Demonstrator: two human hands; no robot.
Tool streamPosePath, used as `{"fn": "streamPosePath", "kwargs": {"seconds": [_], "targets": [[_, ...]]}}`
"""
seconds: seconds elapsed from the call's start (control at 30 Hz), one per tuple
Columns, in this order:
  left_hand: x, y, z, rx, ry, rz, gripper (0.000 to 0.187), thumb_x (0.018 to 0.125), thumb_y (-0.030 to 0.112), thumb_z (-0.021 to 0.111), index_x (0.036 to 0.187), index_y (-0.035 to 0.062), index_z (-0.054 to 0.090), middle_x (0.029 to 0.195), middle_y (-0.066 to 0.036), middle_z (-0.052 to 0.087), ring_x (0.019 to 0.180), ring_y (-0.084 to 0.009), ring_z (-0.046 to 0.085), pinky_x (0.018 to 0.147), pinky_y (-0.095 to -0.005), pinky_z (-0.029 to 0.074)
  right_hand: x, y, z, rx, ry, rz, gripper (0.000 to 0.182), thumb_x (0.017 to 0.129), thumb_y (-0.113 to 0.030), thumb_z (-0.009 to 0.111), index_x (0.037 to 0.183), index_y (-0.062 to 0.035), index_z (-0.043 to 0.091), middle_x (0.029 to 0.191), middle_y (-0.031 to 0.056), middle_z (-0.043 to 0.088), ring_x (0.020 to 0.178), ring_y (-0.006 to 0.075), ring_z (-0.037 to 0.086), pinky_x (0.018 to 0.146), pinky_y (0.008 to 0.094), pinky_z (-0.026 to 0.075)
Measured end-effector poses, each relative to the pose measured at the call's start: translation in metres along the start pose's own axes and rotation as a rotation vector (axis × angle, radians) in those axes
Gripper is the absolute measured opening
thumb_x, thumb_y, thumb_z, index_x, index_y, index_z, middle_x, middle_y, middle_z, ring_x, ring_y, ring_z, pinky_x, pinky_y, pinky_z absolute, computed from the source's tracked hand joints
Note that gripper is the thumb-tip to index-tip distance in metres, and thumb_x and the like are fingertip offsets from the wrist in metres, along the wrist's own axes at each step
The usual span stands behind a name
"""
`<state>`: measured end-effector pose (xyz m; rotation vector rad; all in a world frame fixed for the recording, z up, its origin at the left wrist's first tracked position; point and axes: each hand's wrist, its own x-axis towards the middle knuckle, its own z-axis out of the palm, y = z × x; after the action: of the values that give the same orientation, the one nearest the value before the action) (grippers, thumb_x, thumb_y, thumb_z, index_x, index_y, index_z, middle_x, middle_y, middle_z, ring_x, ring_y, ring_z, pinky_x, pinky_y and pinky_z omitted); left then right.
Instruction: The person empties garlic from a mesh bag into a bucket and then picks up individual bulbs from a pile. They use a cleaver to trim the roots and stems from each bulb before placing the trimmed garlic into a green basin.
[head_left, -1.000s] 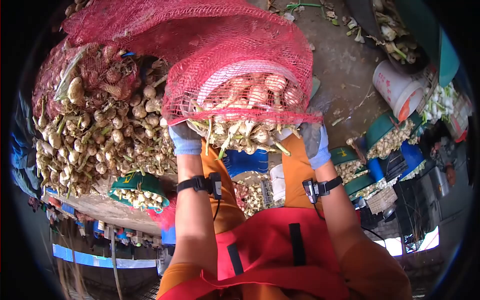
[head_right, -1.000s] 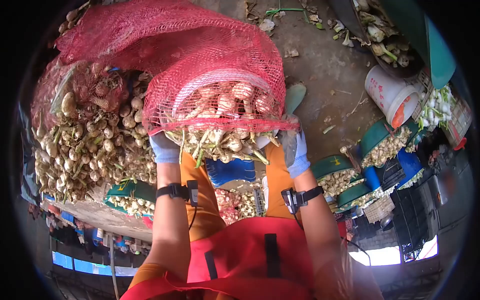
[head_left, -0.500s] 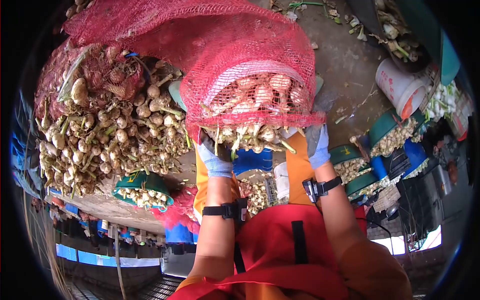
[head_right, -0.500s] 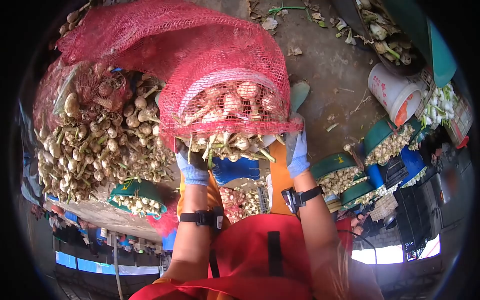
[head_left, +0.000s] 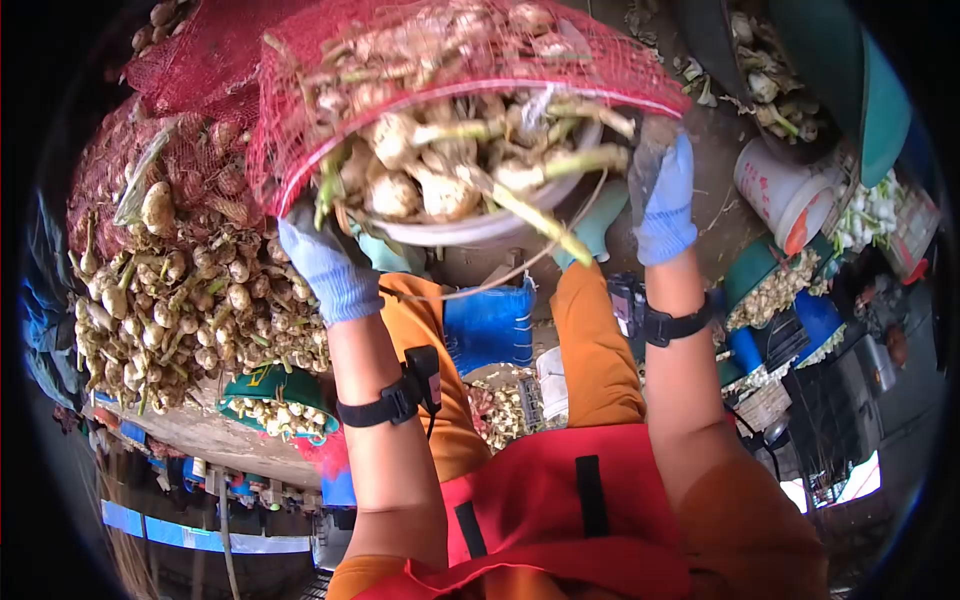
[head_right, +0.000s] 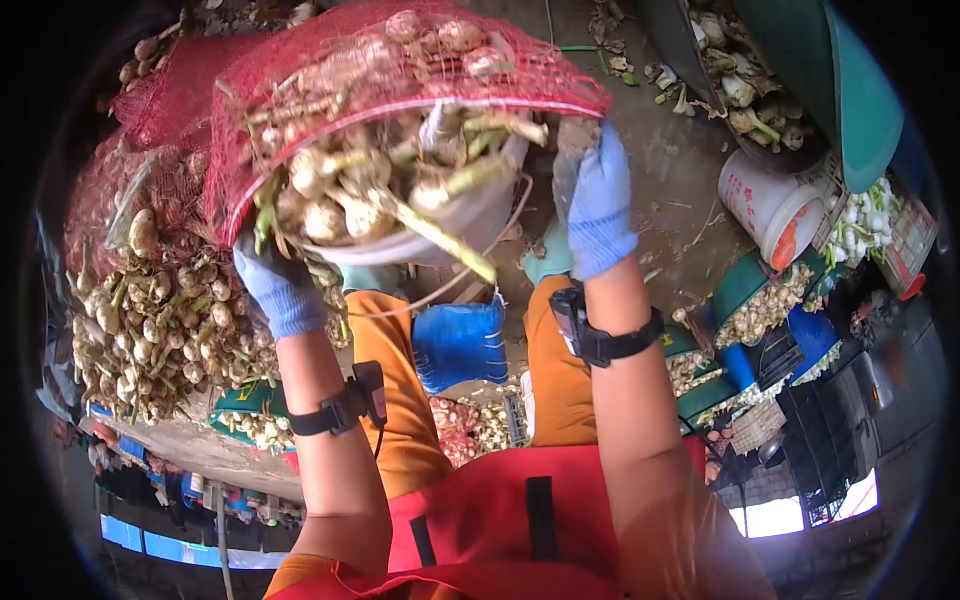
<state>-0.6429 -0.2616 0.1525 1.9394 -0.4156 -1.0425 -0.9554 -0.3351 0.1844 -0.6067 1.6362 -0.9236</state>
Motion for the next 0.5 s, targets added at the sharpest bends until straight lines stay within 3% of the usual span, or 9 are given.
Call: {"fn": "streamPosePath", "kwargs": {"seconds": [0.03, 0.1, 0.17, 0.23, 0.3, 0.4, 0.43, 0.5], "targets": [[0.002, 0.035, 0.028, -0.121, -0.024, -0.135, 0.034, 0.097, 0.026, 0.04, 0.119, 0.0037, 0.054, 0.113, -0.011, 0.06, 0.1, -0.0213, 0.059, 0.087, -0.0356, 0.047, 0.01, -0.005, 0.017, -0.271, 0.091, -0.092, 0.036, 0.101, -0.017, 0.034, 0.126, 0.0013, 0.052, 0.116, 0.0117, 0.062, 0.104, 0.0218, 0.059, 0.094, 0.0322, 0.043], [0.043, 0.016, 0.045, -0.415, 0.049, 0.014, 0.029, 0.097, 0.011, 0.042, 0.121, -0.0004, 0.054, 0.107, -0.013, 0.063, 0.091, -0.0196, 0.061, 0.082, -0.0332, 0.05, 0.047, 0.012, 0.034, -0.255, 0.079, -0.288, 0.033, 0.099, -0.014, 0.037, 0.123, -0.0001, 0.055, 0.109, 0.0122, 0.065, 0.098, 0.0219, 0.061, 0.09, 0.0316, 0.045], [0.058, 0.018, 0.062, -0.427, 0.009, 0.113, 0.03, 0.098, 0.014, 0.042, 0.123, 0.0002, 0.052, 0.109, -0.012, 0.062, 0.089, -0.0205, 0.062, 0.081, -0.0333, 0.05, 0.071, 0.016, 0.046, -0.277, 0.098, -0.309, 0.032, 0.096, -0.009, 0.039, 0.122, -0.0007, 0.055, 0.112, 0.0145, 0.064, 0.101, 0.0231, 0.06, 0.092, 0.0315, 0.044], [0.06, 0.029, 0.076, -0.406, 0.121, 0.012, 0.03, 0.097, 0.01, 0.044, 0.125, 0.0004, 0.051, 0.108, -0.011, 0.062, 0.088, -0.0186, 0.062, 0.08, -0.0315, 0.051, 0.086, 0.016, 0.056, -0.264, 0.116, -0.375, 0.031, 0.093, -0.006, 0.041, 0.12, 0.0004, 0.056, 0.117, 0.016, 0.061, 0.106, 0.0252, 0.058, 0.095, 0.0318, 0.042], [0.069, 0.025, 0.077, -0.289, 0.044, 0.006, 0.031, 0.095, 0.01, 0.046, 0.124, 0.0023, 0.052, 0.106, -0.008, 0.062, 0.089, -0.0167, 0.06, 0.079, -0.0297, 0.049, 0.091, 0.016, 0.063, -0.225, 0.051, -0.417, 0.029, 0.093, -0.005, 0.044, 0.118, 0.0009, 0.056, 0.122, 0.0153, 0.057, 0.11, 0.0258, 0.056, 0.097, 0.0323, 0.041], [0.083, 0.022, 0.078, -0.339, -0.009, 0.091, 0.036, 0.094, 0.004, 0.046, 0.13, 0.0009, 0.048, 0.107, -0.008, 0.063, 0.091, -0.0148, 0.06, 0.081, -0.0259, 0.048, 0.103, -0.002, 0.064, -0.628, 0.046, -0.83, 0.029, 0.092, -0.012, 0.049, 0.117, 0.0001, 0.058, 0.119, 0.016, 0.059, 0.109, 0.0308, 0.057, 0.096, 0.0344, 0.043], [0.088, 0.02, 0.075, -0.204, -0.038, 0.201, 0.038, 0.094, 0.004, 0.046, 0.132, 0.0008, 0.045, 0.112, -0.009, 0.061, 0.096, -0.0152, 0.059, 0.086, -0.0274, 0.047, 0.108, -0.006, 0.065, -0.629, 0.044, -0.828, 0.029, 0.092, -0.012, 0.049, 0.117, 0.0001, 0.058, 0.119, 0.016, 0.059, 0.109, 0.0308, 0.057, 0.096, 0.0344, 0.043], [0.092, 0.021, 0.064, -0.264, -0.081, 0.099, 0.039, 0.095, 0.009, 0.05, 0.132, 0.001, 0.045, 0.117, -0.01, 0.059, 0.102, -0.0163, 0.057, 0.091, -0.029, 0.046, 0.121, -0.01, 0.069, 0.248, -0.28, -0.233, 0.047, 0.098, -0.029, 0.044, 0.136, -0.0011, 0.041, 0.131, 0.0127, 0.051, 0.109, 0.0206, 0.054, 0.095, 0.0269, 0.041]]}}
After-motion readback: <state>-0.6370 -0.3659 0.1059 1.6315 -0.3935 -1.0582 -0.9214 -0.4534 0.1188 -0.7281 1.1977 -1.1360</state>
